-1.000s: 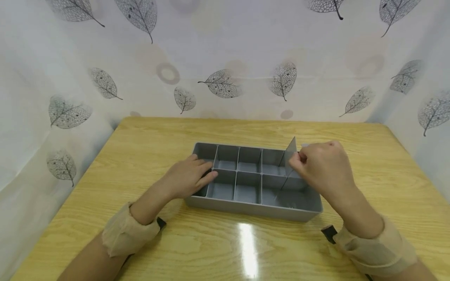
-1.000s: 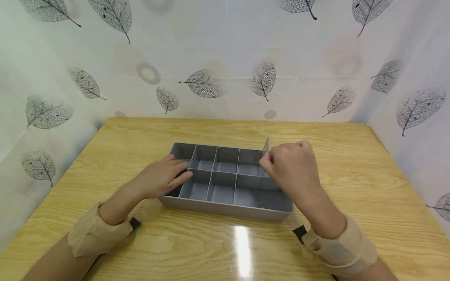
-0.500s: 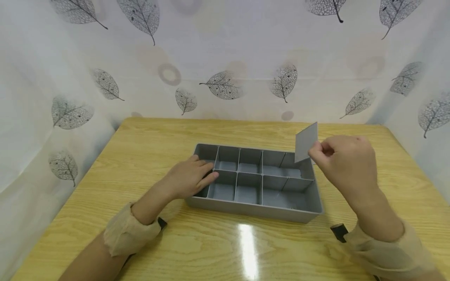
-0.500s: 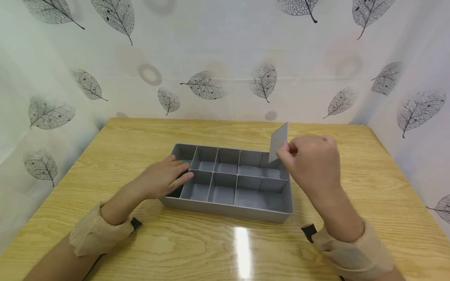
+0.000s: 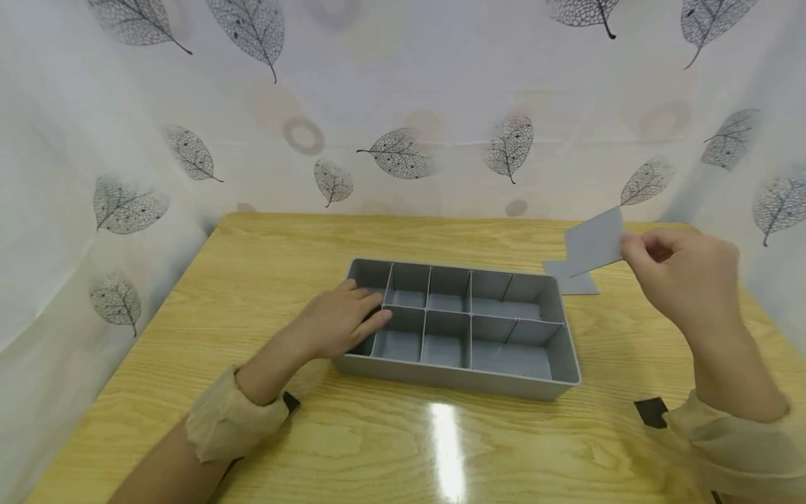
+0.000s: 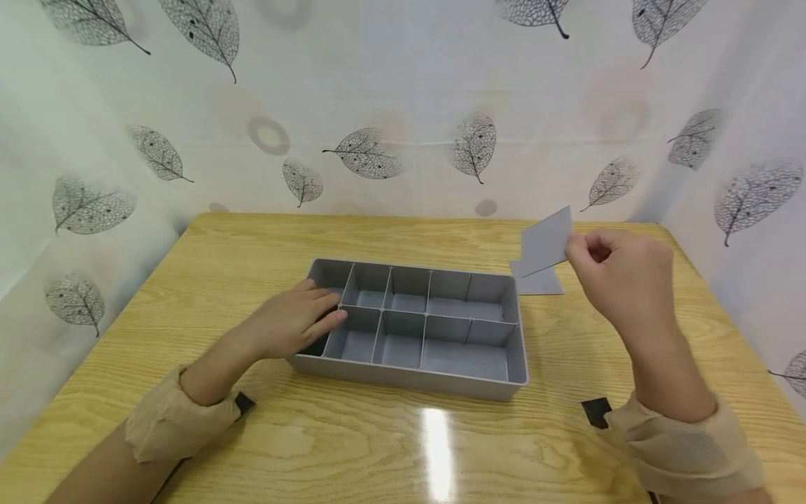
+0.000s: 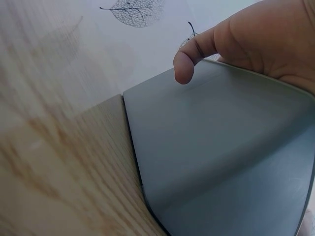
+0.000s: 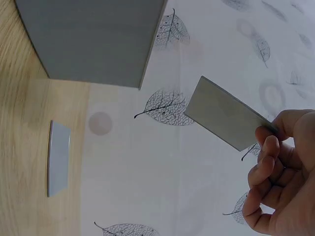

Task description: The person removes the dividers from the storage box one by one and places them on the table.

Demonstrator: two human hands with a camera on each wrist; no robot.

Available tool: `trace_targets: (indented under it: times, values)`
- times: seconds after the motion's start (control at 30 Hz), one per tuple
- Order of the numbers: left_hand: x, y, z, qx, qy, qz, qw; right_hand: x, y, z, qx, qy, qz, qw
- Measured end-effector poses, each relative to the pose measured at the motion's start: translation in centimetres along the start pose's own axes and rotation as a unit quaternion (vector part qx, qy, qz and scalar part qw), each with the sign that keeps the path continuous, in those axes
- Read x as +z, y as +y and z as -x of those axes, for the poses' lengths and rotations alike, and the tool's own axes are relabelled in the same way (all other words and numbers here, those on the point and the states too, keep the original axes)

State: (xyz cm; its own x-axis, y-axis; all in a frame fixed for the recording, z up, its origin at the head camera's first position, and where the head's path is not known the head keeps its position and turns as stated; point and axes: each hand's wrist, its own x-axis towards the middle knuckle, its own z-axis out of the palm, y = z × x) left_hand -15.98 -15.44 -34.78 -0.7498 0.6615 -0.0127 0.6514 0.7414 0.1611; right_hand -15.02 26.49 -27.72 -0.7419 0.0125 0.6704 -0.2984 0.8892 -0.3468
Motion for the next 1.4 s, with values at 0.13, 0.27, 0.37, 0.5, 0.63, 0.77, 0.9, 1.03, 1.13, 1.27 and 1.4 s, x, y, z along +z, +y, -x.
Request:
trace_targets:
  times: [0.13,0.27,0.37,0.5,0.63,0.77,0.9,1.03,1.13,1.27,1.4]
  values:
    - [0.0,0.0,-0.1,0.002,-0.002,-0.001,1.0,-0.1,1.9,-0.3,0.046,-0.065,0.027,0.996]
    - [-0.1,0.1,-0.1,0.0,-0.004,-0.004,1.0,-0.3,4.2,-0.5,0.088,-0.158,0.071,0.981]
    - [-0.2,0.2,0.0,-0.002,-0.005,-0.003,1.0,-0.2,5.9,-0.6,0.124,-0.229,0.099,0.96]
    - [-0.2,0.2,0.0,-0.004,-0.006,-0.001,1.0,0.5,8.6,-0.2,0.153,-0.293,0.097,0.939]
    - [-0.2,0.1,0.0,-0.004,-0.005,-0.001,1.0,1.4,10.8,0.6,0.147,-0.317,0.084,0.933]
    - [-0.3,0.2,0.0,-0.004,-0.003,0.0,1.0,1.9,11.9,0.9,0.132,-0.308,0.086,0.938]
    - [-0.4,0.3,0.0,-0.001,-0.001,0.0,1.0,2.1,12.2,1.0,0.135,-0.308,0.083,0.938]
    - [-0.3,0.2,0.0,0.001,-0.001,0.0,1.0,2.5,12.6,1.1,0.139,-0.317,0.077,0.935]
    - [-0.3,0.2,0.1,0.001,-0.002,0.002,1.0,2.7,12.8,1.2,0.139,-0.325,0.08,0.932]
    - [-0.2,0.2,0.1,0.001,0.001,0.006,1.0,2.8,12.8,1.2,0.141,-0.336,0.078,0.928]
    - [0.0,0.1,0.1,0.006,0.008,0.006,0.9999,2.7,12.9,1.3,0.143,-0.348,0.075,0.923]
